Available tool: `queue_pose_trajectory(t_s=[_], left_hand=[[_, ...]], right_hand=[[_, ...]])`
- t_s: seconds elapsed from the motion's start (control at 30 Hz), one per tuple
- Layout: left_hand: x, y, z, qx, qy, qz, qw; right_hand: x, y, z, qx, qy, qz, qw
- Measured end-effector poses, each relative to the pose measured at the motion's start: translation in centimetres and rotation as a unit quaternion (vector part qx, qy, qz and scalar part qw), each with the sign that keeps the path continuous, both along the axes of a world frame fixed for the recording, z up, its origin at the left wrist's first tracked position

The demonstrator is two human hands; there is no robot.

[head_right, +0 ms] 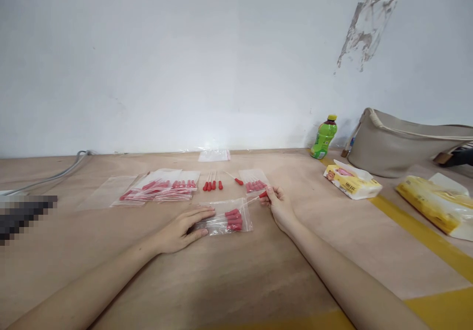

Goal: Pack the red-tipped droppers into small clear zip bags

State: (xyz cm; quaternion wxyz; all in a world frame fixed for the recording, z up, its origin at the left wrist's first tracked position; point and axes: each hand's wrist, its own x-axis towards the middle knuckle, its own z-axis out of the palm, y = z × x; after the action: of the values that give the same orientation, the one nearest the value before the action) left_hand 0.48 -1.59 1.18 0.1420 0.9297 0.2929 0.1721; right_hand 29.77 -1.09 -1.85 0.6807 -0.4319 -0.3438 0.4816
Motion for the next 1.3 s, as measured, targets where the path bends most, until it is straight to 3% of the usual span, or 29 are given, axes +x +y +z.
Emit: queue_pose_trajectory(t_s=[0.13, 0.27, 0.47, 0.73, 0.9, 1.17, 1.3], left_hand=[[0.0, 0.0, 0.1, -0.001, -0.005, 0.0, 1.0], [0.0, -0.1, 0.1, -0.005, 0.001, 0.005, 1.0], [0.0, 0.0, -0.1, -0.015, 0.007, 0.01, 1.0], [0.1, 0.0, -0.1, -0.013, -0.004, 0.002, 1.0], [0.1, -0.1, 0.2, -0.008, -0.005, -0.003, 1.0], [0.2, -0.1, 0.2, -0.015, 0.008, 0.003, 1.0], [0.1, -0.1, 0.2, -0.014, 0.01, 0.002, 1.0]], right_hand=[[-0.2, -0.4, 0.3, -0.035, 0.024, 0.077, 0.996], [-0.3, -0.8, 0.5, -0.047, -0.032, 0.165, 0.985], [-0.7, -0.6, 0.7, -0.043, -0.226, 0.211, 0.95], [-0.5, -0.3, 1.9, -0.067, -0.279, 0.29, 0.913], [-1.9, -0.2, 1.9, -0.052, -0.292, 0.244, 0.923], [-2.9, -0.2, 1.6, -0.109, -0.277, 0.13, 0.946], [-3.2, 0.2, 0.9, -0.069, -0.324, 0.08, 0.94]])
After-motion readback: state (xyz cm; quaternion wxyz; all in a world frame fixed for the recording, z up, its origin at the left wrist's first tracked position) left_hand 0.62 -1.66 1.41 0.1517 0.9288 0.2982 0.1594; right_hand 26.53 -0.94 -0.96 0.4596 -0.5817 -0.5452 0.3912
